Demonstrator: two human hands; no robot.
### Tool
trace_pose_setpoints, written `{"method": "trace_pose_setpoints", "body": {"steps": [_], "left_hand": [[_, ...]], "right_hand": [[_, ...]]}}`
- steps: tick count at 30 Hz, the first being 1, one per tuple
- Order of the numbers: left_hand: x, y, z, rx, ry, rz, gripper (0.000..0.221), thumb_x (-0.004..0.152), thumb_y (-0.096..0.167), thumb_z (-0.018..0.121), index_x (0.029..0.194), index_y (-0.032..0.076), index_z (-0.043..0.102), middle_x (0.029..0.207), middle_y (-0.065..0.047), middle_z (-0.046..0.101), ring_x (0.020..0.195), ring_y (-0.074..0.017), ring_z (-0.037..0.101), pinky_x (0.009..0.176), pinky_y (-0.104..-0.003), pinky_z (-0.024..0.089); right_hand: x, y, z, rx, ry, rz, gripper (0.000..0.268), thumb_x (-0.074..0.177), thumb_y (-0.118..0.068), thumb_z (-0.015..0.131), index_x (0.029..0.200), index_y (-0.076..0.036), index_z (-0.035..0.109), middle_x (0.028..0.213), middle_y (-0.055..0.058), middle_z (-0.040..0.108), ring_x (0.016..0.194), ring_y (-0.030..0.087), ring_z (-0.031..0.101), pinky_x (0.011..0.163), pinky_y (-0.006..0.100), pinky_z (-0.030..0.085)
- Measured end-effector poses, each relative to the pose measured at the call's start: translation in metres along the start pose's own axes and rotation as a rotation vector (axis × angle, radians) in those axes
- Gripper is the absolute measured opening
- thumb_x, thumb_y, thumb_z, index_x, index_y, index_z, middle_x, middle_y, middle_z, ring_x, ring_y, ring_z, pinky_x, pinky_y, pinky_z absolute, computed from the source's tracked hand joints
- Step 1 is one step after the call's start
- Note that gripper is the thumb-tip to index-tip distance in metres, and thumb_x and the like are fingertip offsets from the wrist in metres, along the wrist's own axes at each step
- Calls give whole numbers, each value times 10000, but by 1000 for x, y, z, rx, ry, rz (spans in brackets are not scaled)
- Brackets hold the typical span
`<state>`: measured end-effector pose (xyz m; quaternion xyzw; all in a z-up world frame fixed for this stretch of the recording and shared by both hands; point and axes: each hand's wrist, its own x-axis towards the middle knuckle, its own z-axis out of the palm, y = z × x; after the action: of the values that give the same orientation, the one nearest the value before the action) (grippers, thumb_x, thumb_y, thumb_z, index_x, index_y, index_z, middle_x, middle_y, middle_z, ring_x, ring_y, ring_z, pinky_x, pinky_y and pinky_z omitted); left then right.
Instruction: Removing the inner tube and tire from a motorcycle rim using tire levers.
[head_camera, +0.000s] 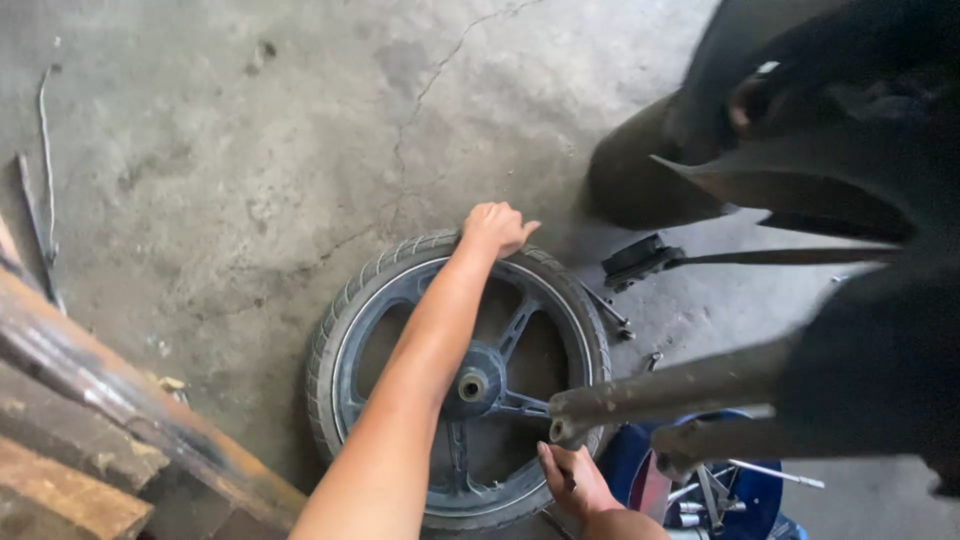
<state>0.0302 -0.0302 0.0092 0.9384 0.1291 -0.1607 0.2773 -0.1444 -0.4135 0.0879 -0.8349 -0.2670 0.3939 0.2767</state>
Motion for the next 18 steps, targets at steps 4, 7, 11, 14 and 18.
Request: {"method": "trace_pose_setpoints", "body": {"steps": [4,7,11,14,18], "left_hand": [[1,0,-5,-14,48,-26,605,981,569,454,1002,73,798,1114,-210,722,1081,-386,683,940,-483,538],[-2,3,-10,-10,-2,-49,549,1015,500,438,1011,83,795,1122,-197,730,1084,-380,692,952,-481,541],[12,-1,-12,-8,132,-137,469,977,432,473,985,94,797,1112,-171,741,1065,-373,701,913,-491,563],[21,11,17,165,-3,3,373,948,325,501,1002,139,820,1124,-151,772,1084,-327,736,923,-471,592],[3,65,0,73,-66,66,504,964,536,495,1037,130,784,1150,-155,728,1088,-344,692,916,-471,560]], "right_hand": [[-3,8,8,-41,64,-4,269,955,-210,634,764,-27,679,729,218,649,710,370,616,676,449,497],[0,23,11,-89,1,67,241,966,-217,653,817,-31,687,793,215,661,784,398,606,710,471,483],[11,-9,-4,50,50,-42,161,934,-157,625,878,-9,651,787,209,632,760,399,606,702,472,489],[6,-11,-2,-19,106,-126,308,961,-191,656,707,-18,660,734,208,648,736,413,621,664,480,473],[6,-5,-3,-44,42,-161,306,976,-154,646,702,-17,634,727,216,617,753,425,591,679,483,468]]}}
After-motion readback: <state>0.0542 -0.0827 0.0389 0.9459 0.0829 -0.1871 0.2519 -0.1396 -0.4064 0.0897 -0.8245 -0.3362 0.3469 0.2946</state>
